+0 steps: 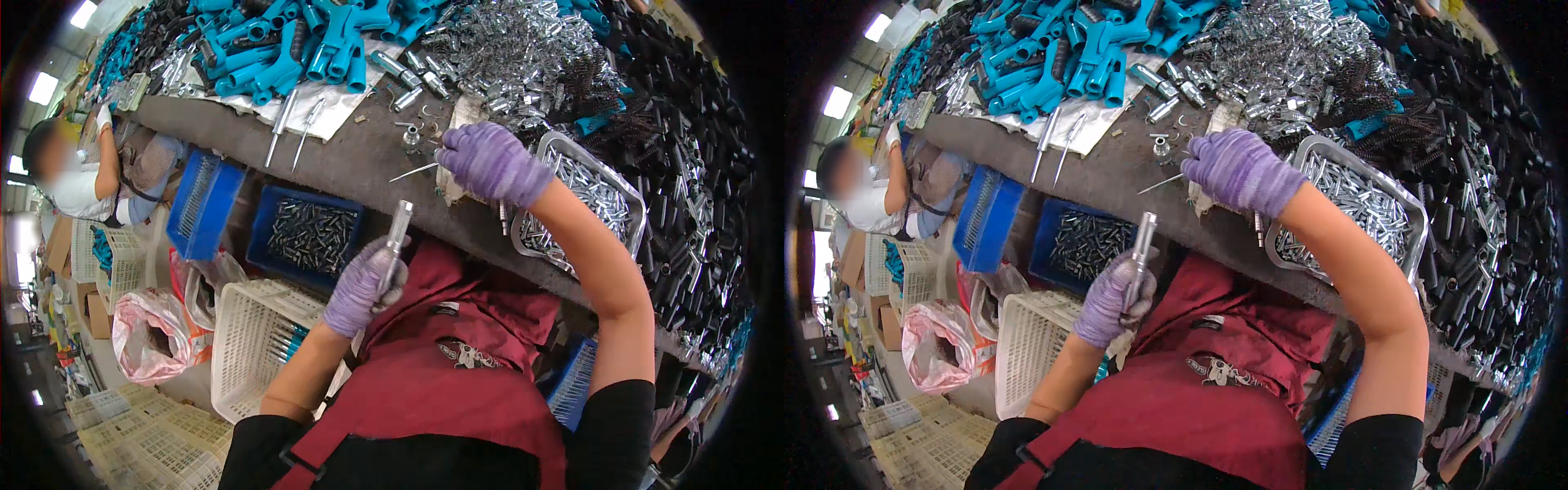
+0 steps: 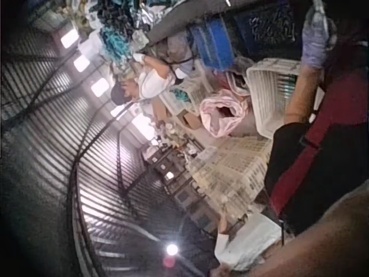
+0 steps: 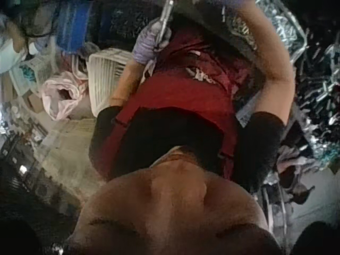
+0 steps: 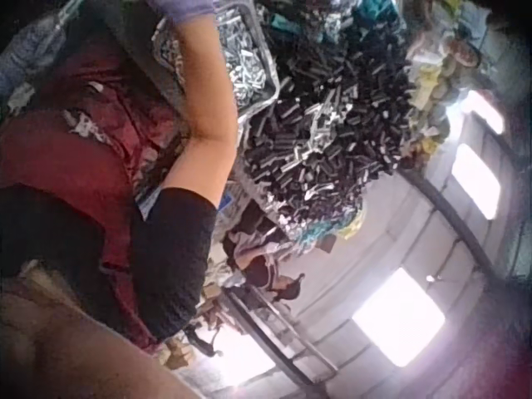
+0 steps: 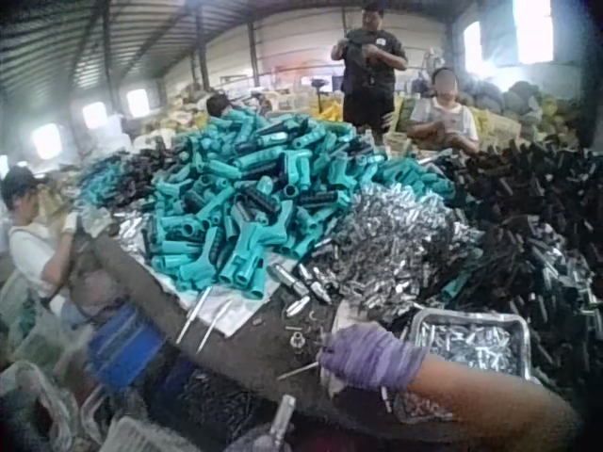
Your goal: The person assembles tools by inserting metal parts, pins, and plastic casings together by hand, then places the assembled items into a basket.
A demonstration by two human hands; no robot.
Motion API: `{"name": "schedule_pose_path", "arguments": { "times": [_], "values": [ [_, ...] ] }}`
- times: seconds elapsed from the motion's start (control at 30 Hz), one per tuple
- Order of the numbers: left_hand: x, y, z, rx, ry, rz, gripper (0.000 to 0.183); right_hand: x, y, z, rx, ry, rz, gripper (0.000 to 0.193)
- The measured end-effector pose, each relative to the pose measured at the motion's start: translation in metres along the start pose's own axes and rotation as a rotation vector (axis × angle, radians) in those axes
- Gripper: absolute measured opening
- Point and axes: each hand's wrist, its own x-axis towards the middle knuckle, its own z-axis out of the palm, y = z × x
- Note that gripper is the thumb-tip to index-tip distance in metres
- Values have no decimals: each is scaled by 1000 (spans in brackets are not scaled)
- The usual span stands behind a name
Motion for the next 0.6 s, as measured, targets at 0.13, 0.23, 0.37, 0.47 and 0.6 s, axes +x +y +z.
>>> {"name": "schedule_pose_path", "arguments": {
  "times": [0.13,0.23,0.37,0.47,0.6],
  "values": [
    [18,21,2,-103,-11,19,47,-30,-16,-38,395,182,59,19],
    [33,39,29,-156,-182,-39,46,-53,-21,-39,676,76,72,18],
    [49,41,54,-76,-391,-46,40,-78,-22,-47,822,67,108,21],
    [50,39,70,-81,-373,2,46,-99,-28,-49,1258,52,444,19],
    [49,32,83,21,-371,28,47,-123,-41,-39,2102,224,906,22]
  ]
}}
